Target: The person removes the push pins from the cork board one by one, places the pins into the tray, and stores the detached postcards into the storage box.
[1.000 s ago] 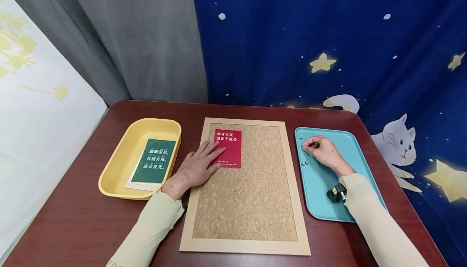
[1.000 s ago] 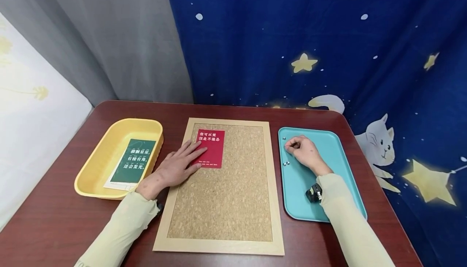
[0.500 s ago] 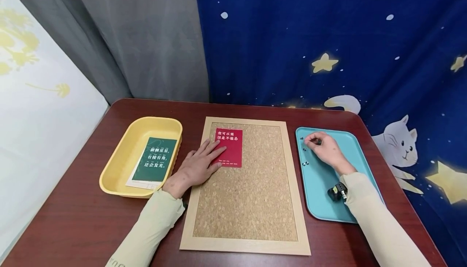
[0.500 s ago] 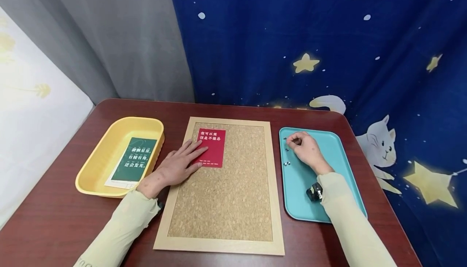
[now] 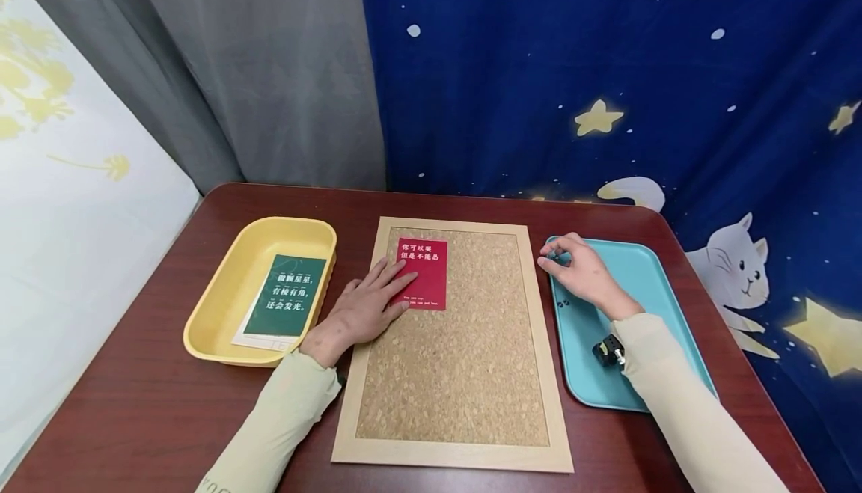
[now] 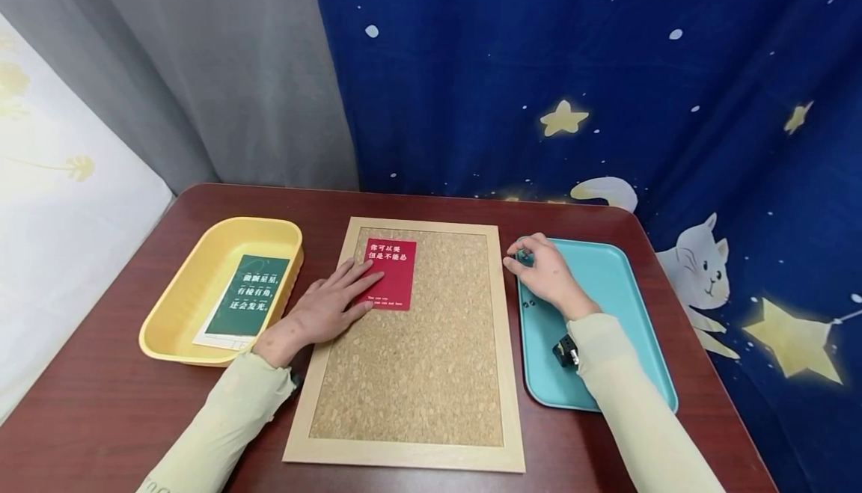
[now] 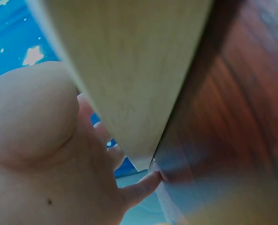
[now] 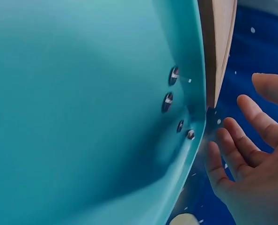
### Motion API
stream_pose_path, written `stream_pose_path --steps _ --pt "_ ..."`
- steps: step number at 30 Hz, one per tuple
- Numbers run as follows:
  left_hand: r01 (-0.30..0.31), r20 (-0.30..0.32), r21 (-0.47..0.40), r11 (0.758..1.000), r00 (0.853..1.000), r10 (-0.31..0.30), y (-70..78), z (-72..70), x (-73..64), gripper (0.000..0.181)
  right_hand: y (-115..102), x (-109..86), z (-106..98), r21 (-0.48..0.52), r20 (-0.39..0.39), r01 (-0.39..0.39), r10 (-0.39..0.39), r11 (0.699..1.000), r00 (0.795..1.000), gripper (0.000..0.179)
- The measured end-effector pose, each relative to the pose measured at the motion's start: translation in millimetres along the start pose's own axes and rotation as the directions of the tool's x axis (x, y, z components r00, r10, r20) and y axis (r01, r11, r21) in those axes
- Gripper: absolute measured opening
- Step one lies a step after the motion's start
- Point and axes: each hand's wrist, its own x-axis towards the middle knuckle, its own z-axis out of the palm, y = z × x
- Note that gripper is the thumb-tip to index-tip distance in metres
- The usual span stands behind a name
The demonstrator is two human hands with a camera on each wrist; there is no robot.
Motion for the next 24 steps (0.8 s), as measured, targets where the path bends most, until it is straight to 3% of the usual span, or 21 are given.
stream_pose_path --steps 14,24 --pt "-0.008 -0.002 0.0 1.0 1.0 0.008 0.1 -0.8 0.4 0.062 -18 6.7 17 -0.121 0.125 0.138 -0.123 0.983 0.984 0.052" --pt "-0.004 -0.002 0.004 1.0 1.0 0.004 -0.4 -0.2 0.0 0.062 -25 4.8 33 -0.214 0.22 0.191 -0.144 0.958 0.965 0.071"
